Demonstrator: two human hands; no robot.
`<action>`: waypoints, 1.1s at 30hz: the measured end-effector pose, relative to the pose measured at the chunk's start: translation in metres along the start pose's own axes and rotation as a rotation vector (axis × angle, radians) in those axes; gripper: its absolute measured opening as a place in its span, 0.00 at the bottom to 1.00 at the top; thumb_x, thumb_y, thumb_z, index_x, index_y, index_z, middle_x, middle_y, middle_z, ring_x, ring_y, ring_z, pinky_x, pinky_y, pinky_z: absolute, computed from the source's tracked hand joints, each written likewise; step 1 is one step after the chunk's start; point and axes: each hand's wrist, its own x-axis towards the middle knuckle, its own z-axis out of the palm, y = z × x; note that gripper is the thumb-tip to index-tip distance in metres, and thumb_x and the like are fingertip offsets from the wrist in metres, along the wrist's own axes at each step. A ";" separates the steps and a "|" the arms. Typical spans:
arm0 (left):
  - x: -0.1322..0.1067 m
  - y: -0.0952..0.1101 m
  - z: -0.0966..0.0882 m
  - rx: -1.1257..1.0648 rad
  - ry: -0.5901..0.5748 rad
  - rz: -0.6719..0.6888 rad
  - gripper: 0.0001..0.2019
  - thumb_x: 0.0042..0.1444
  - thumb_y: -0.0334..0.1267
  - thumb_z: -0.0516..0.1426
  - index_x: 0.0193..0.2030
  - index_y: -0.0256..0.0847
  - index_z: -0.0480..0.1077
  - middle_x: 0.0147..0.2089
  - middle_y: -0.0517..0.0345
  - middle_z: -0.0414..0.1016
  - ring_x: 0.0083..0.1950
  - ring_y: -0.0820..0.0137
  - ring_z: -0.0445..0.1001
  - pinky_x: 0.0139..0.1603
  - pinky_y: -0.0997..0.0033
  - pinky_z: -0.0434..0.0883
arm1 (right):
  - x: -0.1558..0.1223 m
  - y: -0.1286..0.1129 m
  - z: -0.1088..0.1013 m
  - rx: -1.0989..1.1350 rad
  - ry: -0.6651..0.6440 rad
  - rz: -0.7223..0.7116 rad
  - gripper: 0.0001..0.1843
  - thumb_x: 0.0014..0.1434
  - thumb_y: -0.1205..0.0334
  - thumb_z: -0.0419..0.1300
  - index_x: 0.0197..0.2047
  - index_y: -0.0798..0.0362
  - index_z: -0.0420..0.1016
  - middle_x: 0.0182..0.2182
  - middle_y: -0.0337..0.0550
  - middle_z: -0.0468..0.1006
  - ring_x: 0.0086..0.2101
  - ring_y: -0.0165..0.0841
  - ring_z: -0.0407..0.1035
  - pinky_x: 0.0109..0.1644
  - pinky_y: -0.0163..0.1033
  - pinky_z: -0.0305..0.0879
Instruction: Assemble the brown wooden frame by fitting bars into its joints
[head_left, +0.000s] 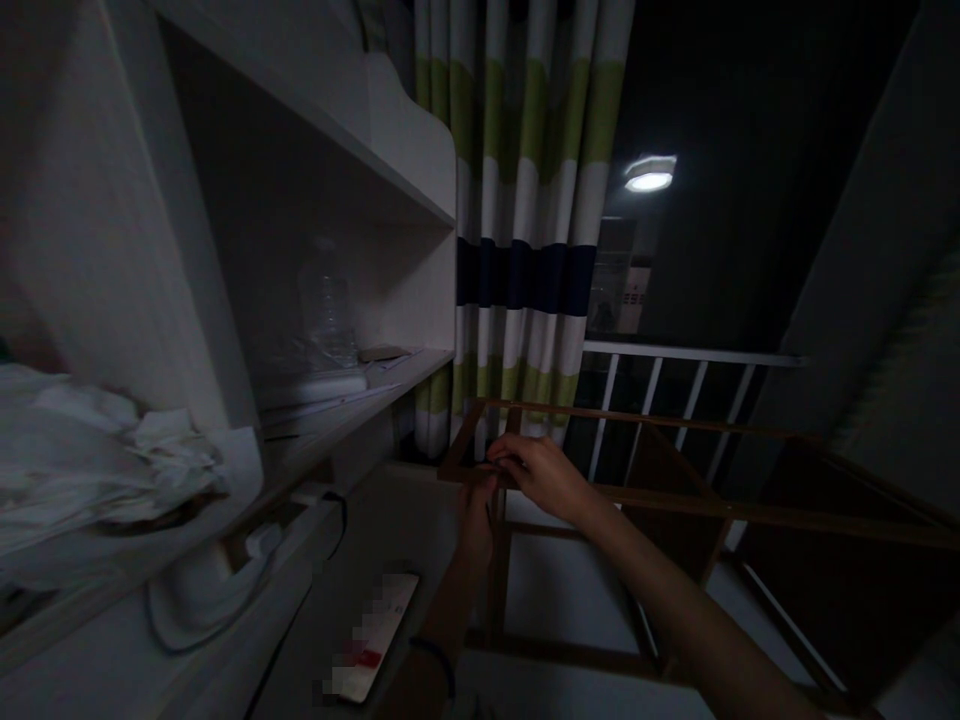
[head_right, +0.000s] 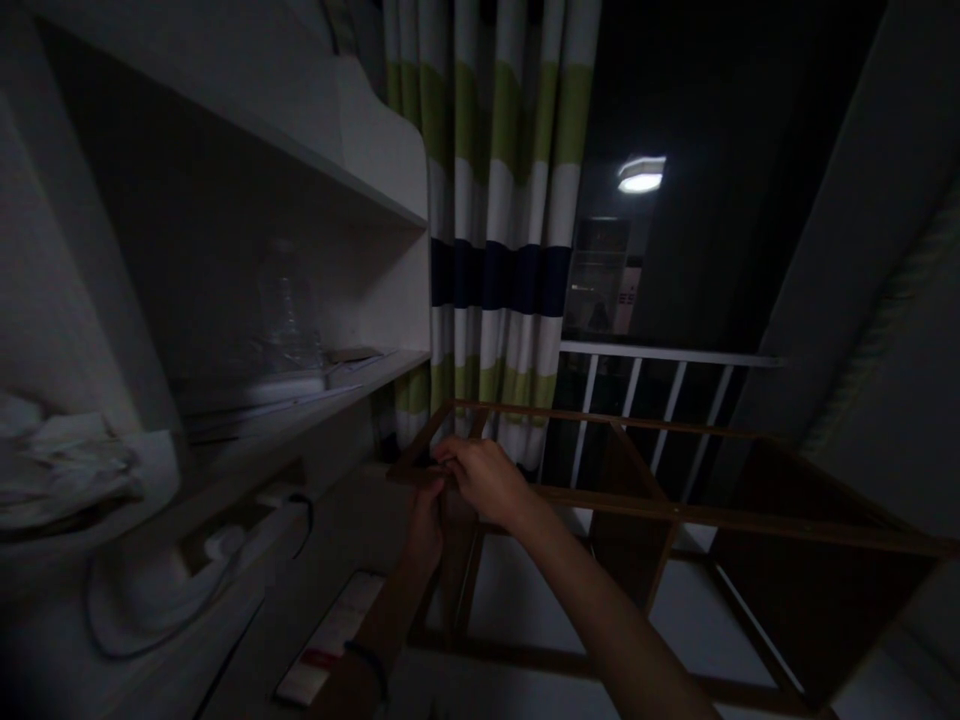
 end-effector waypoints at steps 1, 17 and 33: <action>0.000 -0.001 0.000 -0.009 -0.008 0.001 0.11 0.39 0.41 0.57 0.30 0.37 0.69 0.30 0.59 0.72 0.36 0.68 0.70 0.40 0.70 0.65 | -0.001 0.000 0.000 -0.013 -0.007 0.001 0.11 0.54 0.76 0.51 0.37 0.55 0.68 0.34 0.38 0.73 0.36 0.27 0.67 0.40 0.31 0.61; 0.002 0.000 -0.003 -0.073 -0.007 0.009 0.10 0.39 0.39 0.58 0.31 0.37 0.69 0.31 0.60 0.72 0.35 0.71 0.69 0.38 0.74 0.64 | 0.000 0.000 0.002 0.010 0.002 -0.014 0.10 0.54 0.76 0.51 0.38 0.55 0.68 0.34 0.39 0.73 0.36 0.26 0.68 0.40 0.31 0.62; -0.001 -0.005 -0.001 -0.015 -0.015 0.001 0.12 0.40 0.40 0.58 0.31 0.36 0.70 0.31 0.57 0.73 0.34 0.70 0.70 0.37 0.72 0.65 | 0.000 0.001 0.001 -0.025 -0.016 0.012 0.11 0.55 0.75 0.50 0.38 0.55 0.69 0.34 0.39 0.73 0.37 0.28 0.67 0.41 0.32 0.62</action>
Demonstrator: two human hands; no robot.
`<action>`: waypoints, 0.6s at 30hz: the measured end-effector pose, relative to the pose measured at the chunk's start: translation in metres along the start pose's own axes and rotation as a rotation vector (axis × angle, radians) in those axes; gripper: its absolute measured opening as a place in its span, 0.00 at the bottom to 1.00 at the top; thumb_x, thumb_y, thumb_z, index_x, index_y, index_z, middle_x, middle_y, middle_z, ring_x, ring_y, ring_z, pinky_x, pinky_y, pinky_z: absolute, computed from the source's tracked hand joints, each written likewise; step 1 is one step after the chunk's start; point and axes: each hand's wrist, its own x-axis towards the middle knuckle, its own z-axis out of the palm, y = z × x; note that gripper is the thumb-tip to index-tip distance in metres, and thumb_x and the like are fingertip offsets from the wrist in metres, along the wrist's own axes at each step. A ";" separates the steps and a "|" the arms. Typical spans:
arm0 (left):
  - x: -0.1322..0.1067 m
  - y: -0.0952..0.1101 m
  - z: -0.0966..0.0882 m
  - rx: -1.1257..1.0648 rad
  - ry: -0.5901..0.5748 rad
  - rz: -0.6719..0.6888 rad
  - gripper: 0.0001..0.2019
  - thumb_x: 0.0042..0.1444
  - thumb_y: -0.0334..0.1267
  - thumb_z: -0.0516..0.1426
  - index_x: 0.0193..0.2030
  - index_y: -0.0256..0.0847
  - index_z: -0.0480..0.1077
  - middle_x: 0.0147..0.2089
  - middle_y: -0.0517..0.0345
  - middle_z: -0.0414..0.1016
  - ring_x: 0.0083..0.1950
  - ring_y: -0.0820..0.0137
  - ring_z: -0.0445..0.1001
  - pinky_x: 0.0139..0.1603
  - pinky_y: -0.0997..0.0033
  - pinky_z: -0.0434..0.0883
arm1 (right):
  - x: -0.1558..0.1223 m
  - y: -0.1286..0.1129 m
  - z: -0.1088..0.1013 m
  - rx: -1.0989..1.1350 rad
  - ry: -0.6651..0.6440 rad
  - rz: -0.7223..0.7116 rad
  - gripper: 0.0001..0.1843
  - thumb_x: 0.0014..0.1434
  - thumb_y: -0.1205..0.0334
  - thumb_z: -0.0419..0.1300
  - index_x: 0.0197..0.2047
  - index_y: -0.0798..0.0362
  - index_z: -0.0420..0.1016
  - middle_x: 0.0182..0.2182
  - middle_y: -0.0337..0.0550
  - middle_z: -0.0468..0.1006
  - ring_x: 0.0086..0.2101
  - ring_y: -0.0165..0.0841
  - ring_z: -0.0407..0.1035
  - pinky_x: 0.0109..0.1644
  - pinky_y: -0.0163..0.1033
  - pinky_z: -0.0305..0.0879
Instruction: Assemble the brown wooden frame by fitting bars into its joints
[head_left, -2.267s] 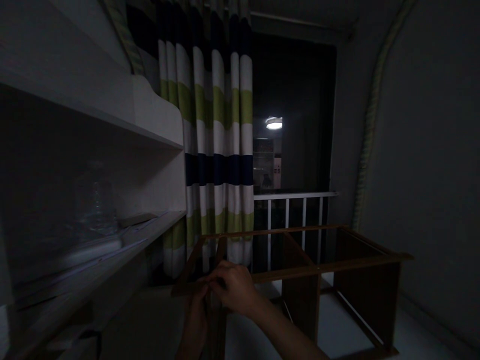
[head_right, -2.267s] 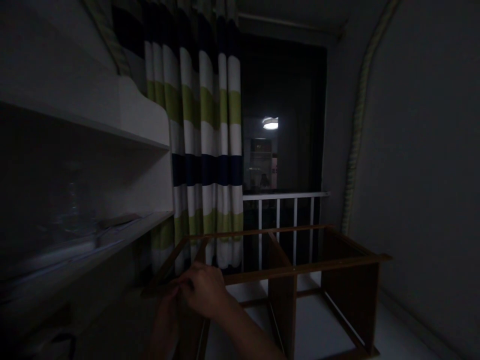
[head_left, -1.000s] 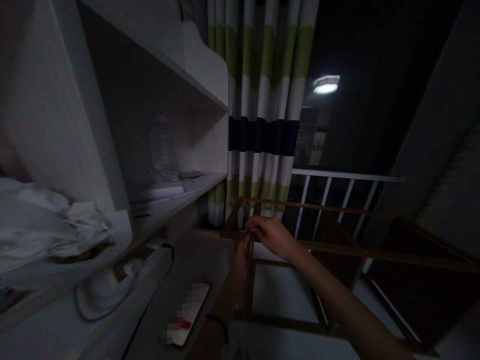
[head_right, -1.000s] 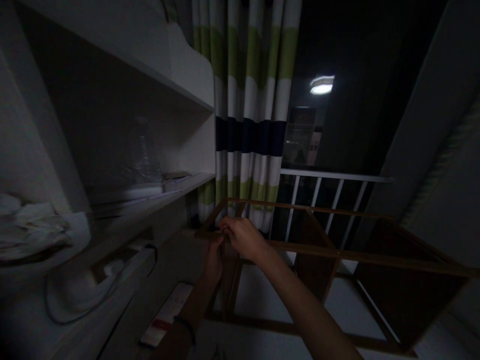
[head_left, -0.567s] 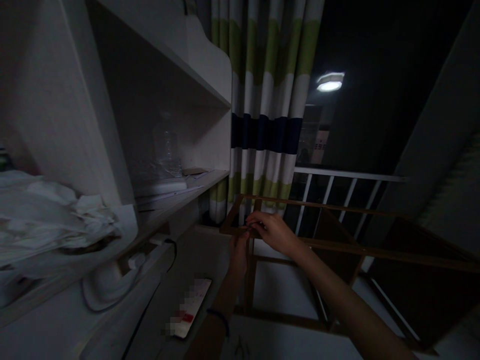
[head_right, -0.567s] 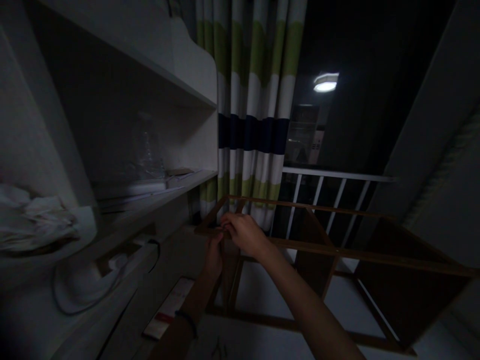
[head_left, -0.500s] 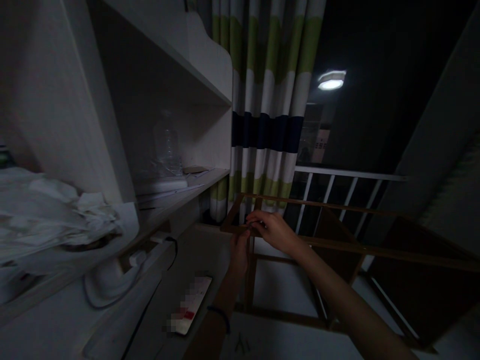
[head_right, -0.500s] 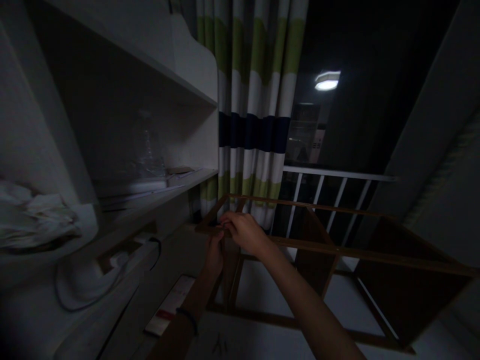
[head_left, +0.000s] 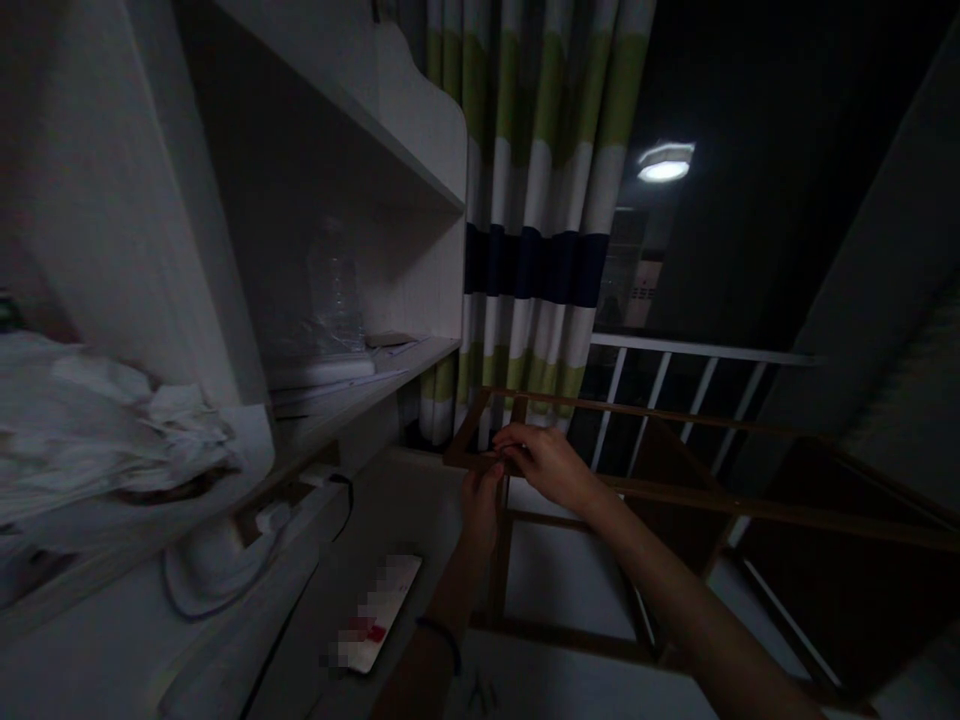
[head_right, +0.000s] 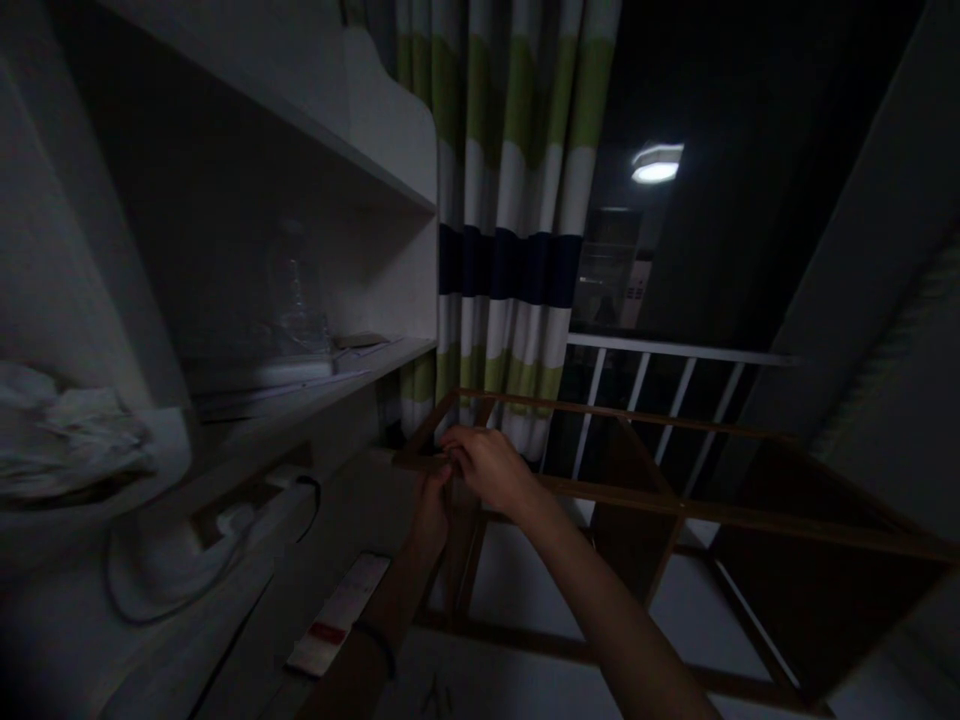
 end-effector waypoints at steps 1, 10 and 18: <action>0.000 -0.001 -0.001 0.001 0.010 -0.008 0.12 0.40 0.40 0.58 0.32 0.36 0.70 0.31 0.57 0.73 0.34 0.70 0.69 0.37 0.72 0.65 | 0.000 0.000 0.000 -0.005 -0.003 -0.001 0.11 0.54 0.76 0.51 0.38 0.55 0.69 0.34 0.39 0.73 0.36 0.28 0.67 0.41 0.32 0.62; -0.001 0.003 0.001 -0.034 0.020 0.000 0.12 0.39 0.40 0.59 0.31 0.36 0.70 0.30 0.59 0.72 0.35 0.70 0.70 0.39 0.71 0.64 | 0.001 -0.004 -0.005 -0.051 -0.055 0.006 0.12 0.54 0.76 0.51 0.38 0.55 0.71 0.33 0.39 0.74 0.36 0.28 0.68 0.40 0.32 0.62; -0.002 0.003 0.000 -0.063 0.043 -0.002 0.11 0.39 0.39 0.59 0.31 0.37 0.70 0.32 0.59 0.73 0.35 0.70 0.70 0.38 0.72 0.65 | 0.003 -0.008 -0.005 -0.028 -0.070 0.024 0.12 0.54 0.76 0.52 0.38 0.55 0.72 0.34 0.39 0.75 0.36 0.29 0.69 0.40 0.32 0.62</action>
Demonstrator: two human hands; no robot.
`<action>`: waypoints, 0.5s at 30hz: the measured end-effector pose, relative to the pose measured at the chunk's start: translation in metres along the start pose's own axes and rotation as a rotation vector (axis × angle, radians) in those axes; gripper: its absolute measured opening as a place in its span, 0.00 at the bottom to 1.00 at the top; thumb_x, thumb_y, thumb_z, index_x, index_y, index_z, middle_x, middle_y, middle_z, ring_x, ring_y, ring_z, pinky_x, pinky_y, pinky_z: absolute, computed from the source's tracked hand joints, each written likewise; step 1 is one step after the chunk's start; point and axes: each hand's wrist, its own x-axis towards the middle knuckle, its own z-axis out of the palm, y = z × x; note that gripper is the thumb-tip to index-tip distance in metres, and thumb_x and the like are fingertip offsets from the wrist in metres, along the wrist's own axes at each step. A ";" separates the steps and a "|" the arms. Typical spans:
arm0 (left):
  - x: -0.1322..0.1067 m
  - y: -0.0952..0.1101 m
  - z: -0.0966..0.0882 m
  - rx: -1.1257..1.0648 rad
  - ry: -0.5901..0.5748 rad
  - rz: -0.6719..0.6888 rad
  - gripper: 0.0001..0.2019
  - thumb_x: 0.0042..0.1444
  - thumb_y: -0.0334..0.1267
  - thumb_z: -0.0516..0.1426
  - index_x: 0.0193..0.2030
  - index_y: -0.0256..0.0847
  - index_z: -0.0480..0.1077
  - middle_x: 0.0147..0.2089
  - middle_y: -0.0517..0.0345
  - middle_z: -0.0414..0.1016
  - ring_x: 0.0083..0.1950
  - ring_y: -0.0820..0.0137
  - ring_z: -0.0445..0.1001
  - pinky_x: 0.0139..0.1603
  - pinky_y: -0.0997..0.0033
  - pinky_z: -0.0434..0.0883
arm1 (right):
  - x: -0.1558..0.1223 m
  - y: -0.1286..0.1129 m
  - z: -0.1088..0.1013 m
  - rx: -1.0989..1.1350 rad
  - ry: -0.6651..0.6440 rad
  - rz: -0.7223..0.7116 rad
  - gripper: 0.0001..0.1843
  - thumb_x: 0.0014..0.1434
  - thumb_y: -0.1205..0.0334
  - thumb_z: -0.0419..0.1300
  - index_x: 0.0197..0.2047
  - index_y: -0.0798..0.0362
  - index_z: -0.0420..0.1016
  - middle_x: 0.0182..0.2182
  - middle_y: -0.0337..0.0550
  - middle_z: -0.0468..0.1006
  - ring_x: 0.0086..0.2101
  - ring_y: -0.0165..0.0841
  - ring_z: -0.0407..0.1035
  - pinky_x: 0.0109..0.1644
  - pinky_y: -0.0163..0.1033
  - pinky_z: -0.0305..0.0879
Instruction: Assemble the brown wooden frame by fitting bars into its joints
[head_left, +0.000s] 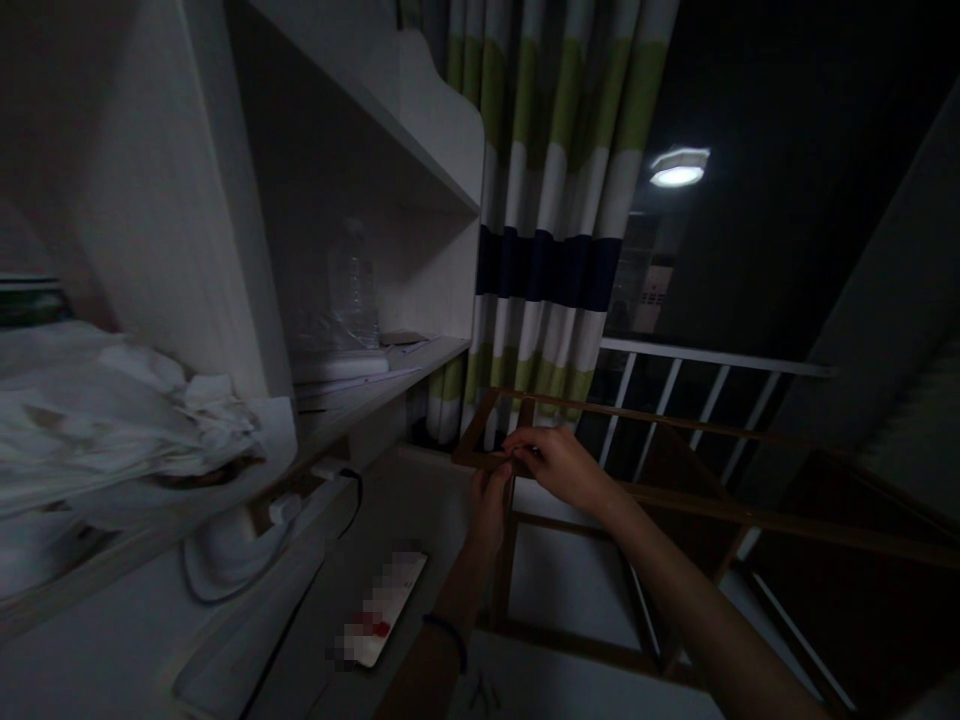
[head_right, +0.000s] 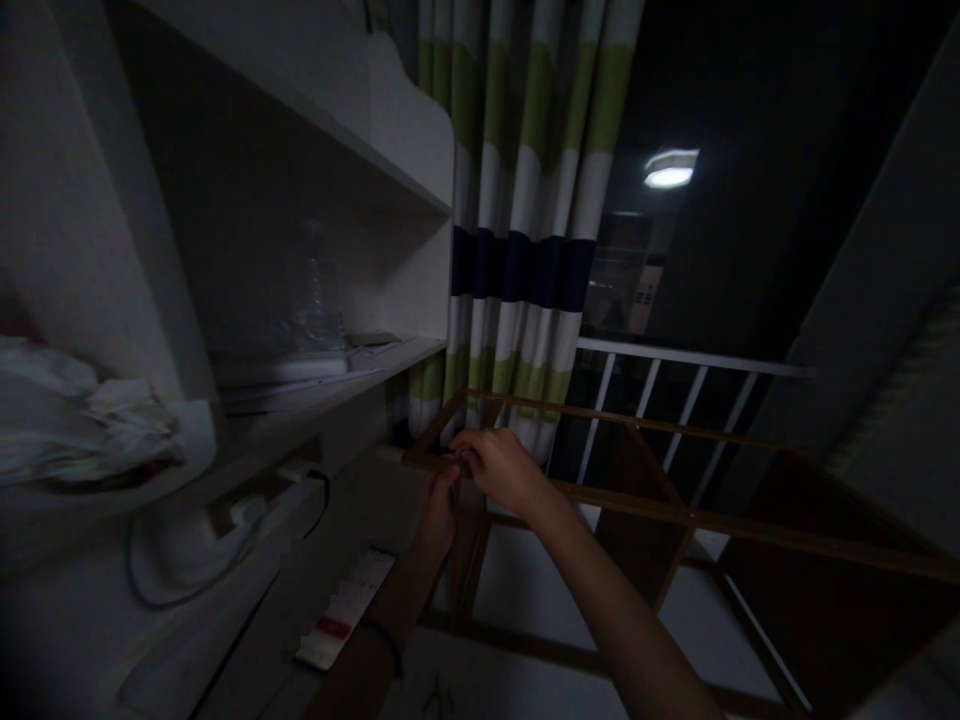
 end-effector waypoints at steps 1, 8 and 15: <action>0.000 0.000 -0.001 -0.001 0.001 -0.001 0.11 0.39 0.39 0.59 0.31 0.37 0.70 0.32 0.59 0.73 0.35 0.70 0.70 0.38 0.72 0.65 | 0.000 0.000 0.000 0.007 -0.004 0.006 0.12 0.54 0.75 0.52 0.37 0.55 0.72 0.34 0.39 0.75 0.36 0.29 0.69 0.40 0.32 0.62; 0.000 0.002 -0.001 0.006 -0.006 0.015 0.11 0.39 0.39 0.60 0.30 0.36 0.71 0.31 0.60 0.74 0.35 0.71 0.70 0.38 0.74 0.65 | 0.002 0.003 0.003 0.010 0.008 0.005 0.11 0.54 0.75 0.52 0.37 0.56 0.72 0.33 0.39 0.75 0.35 0.28 0.69 0.39 0.31 0.62; 0.001 0.000 -0.001 -0.009 0.015 -0.019 0.12 0.39 0.40 0.60 0.31 0.36 0.70 0.31 0.59 0.73 0.35 0.70 0.70 0.37 0.73 0.65 | 0.001 0.001 0.002 0.033 0.028 -0.003 0.10 0.53 0.76 0.52 0.35 0.55 0.72 0.33 0.38 0.75 0.34 0.27 0.68 0.39 0.30 0.61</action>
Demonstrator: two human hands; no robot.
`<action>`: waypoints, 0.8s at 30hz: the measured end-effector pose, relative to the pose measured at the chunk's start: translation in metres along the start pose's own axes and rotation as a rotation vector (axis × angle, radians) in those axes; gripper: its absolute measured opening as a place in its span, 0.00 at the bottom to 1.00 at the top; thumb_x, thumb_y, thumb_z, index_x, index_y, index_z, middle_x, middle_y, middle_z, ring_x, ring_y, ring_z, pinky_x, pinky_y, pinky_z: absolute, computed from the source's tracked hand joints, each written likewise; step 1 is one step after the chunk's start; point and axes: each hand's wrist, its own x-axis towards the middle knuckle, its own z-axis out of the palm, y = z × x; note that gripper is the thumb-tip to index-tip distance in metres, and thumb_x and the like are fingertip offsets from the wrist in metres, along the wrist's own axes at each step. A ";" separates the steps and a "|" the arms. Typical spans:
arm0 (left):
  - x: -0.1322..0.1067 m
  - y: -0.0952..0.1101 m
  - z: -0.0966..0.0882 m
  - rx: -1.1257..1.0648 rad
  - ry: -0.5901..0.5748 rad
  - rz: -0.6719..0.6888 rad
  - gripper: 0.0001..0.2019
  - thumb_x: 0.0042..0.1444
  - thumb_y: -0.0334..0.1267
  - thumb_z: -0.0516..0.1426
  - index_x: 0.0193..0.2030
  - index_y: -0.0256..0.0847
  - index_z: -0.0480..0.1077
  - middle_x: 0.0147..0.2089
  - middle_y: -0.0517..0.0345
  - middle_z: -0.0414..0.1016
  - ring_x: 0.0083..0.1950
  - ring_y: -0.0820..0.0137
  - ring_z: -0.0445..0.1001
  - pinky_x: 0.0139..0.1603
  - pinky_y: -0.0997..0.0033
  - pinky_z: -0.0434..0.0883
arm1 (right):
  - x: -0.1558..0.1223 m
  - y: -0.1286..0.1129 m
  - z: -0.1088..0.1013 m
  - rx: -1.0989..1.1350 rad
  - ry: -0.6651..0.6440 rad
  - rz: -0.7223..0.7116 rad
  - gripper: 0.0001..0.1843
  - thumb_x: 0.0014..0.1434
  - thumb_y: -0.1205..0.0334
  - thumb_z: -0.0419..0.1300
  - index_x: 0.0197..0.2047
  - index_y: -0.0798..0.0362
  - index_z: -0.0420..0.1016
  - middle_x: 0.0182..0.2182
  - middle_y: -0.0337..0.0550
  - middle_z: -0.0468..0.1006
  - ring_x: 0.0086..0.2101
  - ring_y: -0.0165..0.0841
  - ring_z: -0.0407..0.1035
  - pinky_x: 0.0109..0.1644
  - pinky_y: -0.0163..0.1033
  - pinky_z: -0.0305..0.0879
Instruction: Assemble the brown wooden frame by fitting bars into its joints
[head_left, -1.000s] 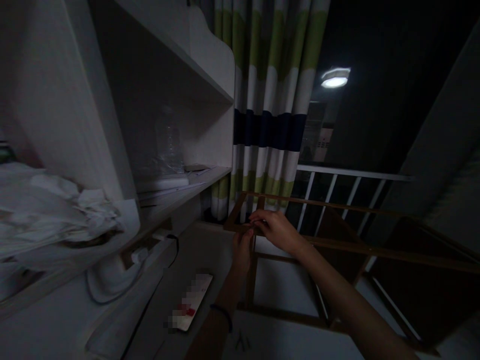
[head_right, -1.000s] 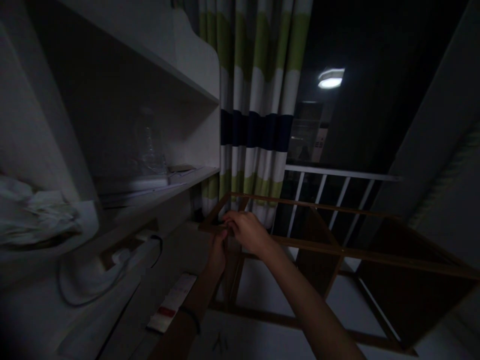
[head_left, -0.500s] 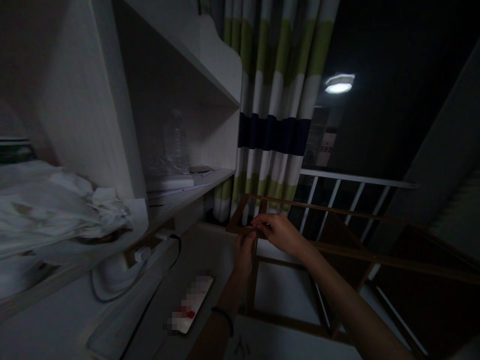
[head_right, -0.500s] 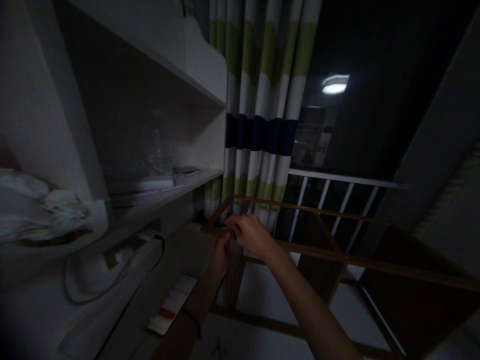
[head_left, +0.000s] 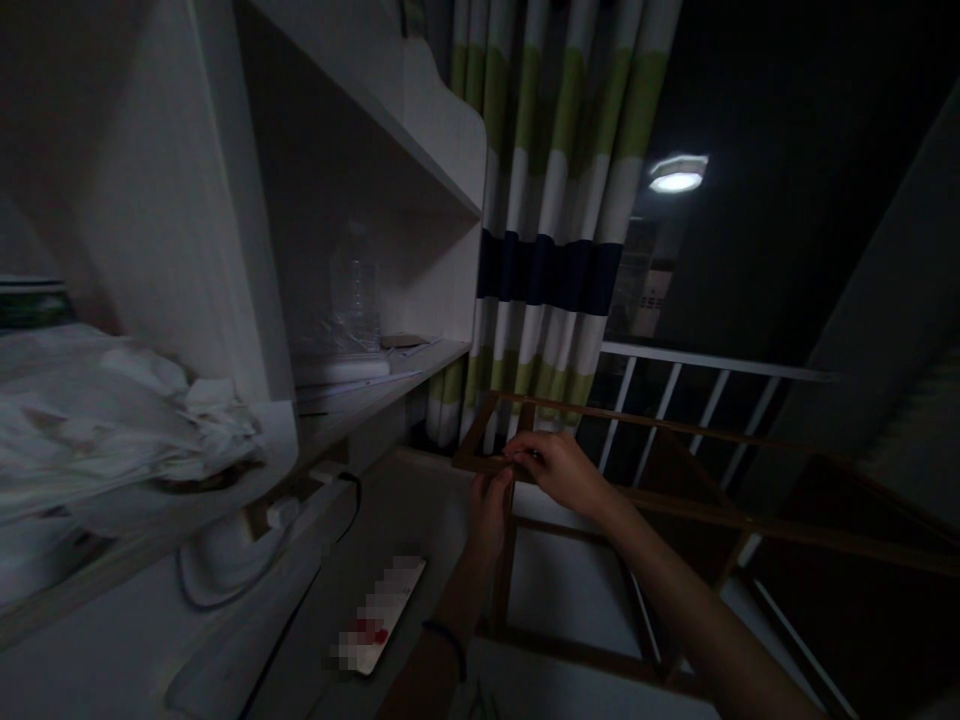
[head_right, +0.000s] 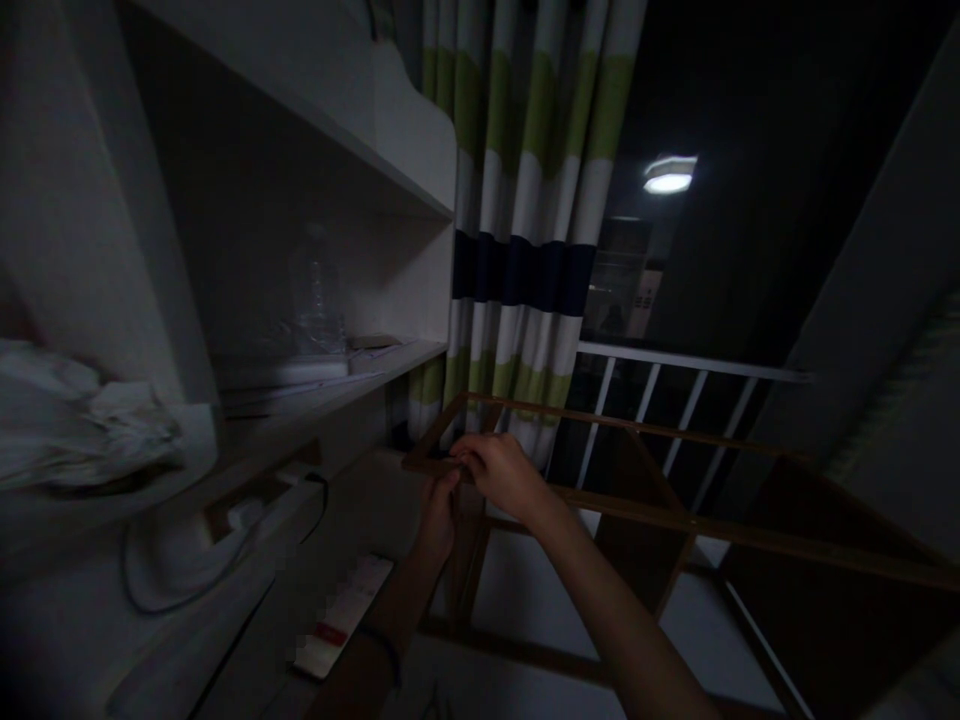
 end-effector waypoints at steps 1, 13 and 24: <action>0.000 0.000 0.000 0.000 -0.008 0.007 0.12 0.39 0.39 0.60 0.31 0.36 0.70 0.31 0.60 0.73 0.35 0.71 0.70 0.38 0.73 0.65 | -0.001 0.000 0.000 0.005 0.003 -0.002 0.10 0.54 0.76 0.52 0.35 0.55 0.72 0.33 0.38 0.75 0.35 0.27 0.68 0.39 0.30 0.61; -0.001 0.001 0.001 0.033 -0.043 0.043 0.09 0.40 0.39 0.58 0.30 0.36 0.69 0.30 0.60 0.72 0.33 0.71 0.69 0.35 0.74 0.64 | -0.002 0.003 0.000 -0.008 -0.026 0.008 0.10 0.54 0.75 0.52 0.35 0.55 0.72 0.32 0.38 0.75 0.35 0.27 0.68 0.39 0.30 0.59; 0.001 -0.001 -0.002 0.051 -0.052 0.056 0.09 0.41 0.39 0.58 0.30 0.37 0.70 0.30 0.60 0.73 0.35 0.71 0.70 0.37 0.74 0.65 | 0.005 0.003 -0.001 -0.028 -0.037 0.024 0.10 0.52 0.75 0.53 0.34 0.54 0.72 0.31 0.37 0.75 0.34 0.27 0.68 0.37 0.29 0.60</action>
